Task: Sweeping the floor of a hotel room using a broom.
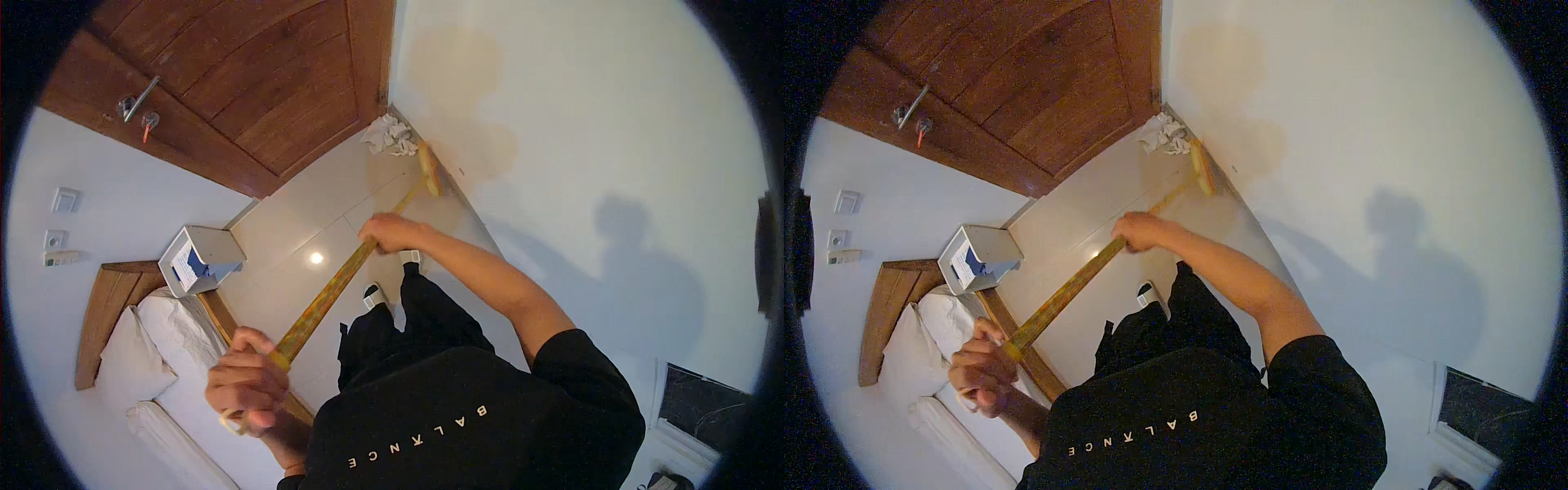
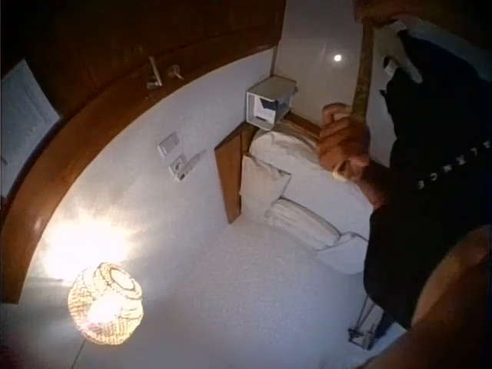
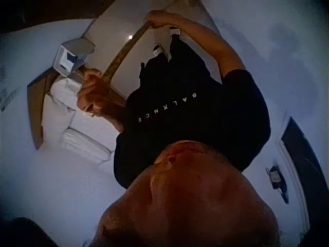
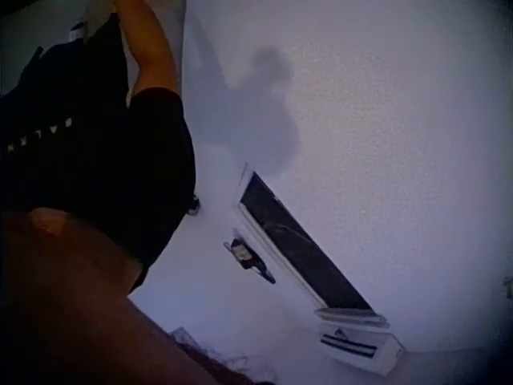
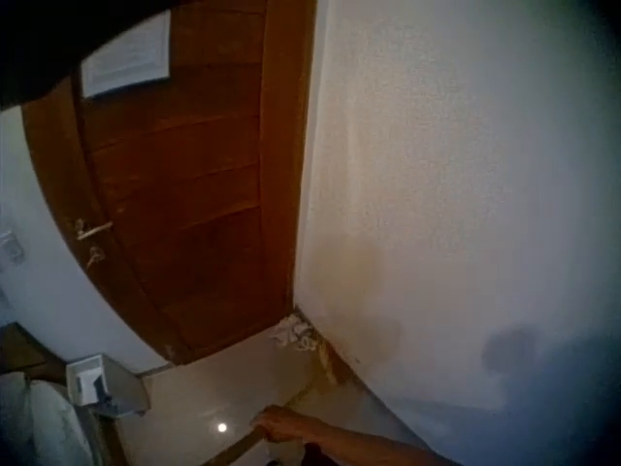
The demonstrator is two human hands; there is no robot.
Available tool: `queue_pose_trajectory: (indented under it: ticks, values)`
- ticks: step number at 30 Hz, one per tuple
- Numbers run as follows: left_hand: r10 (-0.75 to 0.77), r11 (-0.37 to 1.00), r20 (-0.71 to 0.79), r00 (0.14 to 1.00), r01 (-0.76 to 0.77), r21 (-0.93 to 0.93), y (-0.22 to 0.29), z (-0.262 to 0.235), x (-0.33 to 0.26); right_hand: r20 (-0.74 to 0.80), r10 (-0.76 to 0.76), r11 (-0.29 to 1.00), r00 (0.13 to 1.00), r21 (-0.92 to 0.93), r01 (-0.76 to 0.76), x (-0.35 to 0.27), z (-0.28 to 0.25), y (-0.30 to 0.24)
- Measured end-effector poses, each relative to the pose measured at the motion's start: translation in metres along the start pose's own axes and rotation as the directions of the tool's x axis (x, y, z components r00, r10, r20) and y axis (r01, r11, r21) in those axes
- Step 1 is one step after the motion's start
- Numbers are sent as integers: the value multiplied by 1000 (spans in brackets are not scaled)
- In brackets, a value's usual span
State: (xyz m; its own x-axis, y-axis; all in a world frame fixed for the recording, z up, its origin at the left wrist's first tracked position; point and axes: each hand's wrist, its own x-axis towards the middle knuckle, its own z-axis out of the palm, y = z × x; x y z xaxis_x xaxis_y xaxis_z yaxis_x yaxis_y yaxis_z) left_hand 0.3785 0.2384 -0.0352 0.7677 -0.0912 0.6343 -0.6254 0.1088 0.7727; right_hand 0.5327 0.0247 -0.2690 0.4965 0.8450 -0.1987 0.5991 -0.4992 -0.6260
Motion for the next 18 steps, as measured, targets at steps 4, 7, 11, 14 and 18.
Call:
queue_pose_trajectory:
  ticks: [4, 7, 11, 14, 18]
  values:
    - [-170, 985, -114, 979, 171, 0, 0, -9, -9, 218, -41, 988, 975, 153, 7, -6, 45, -21]
    - [-294, 956, -123, 948, 294, -18, -11, -1, -23, 294, -90, 977, 952, 210, 28, -9, 73, -12]
    - [-324, 946, -147, 935, 323, -31, -19, 2, -39, 270, -60, 995, 961, 92, 36, 0, 69, 15]
    - [-271, 958, -152, 950, 282, 51, -13, -8, -46, 215, -99, 994, 972, -13, 104, 18, 41, 22]
    - [-128, 960, -290, 948, 192, 206, 27, -30, -65, 199, -135, 980, 971, -115, 160, 53, 28, -28]
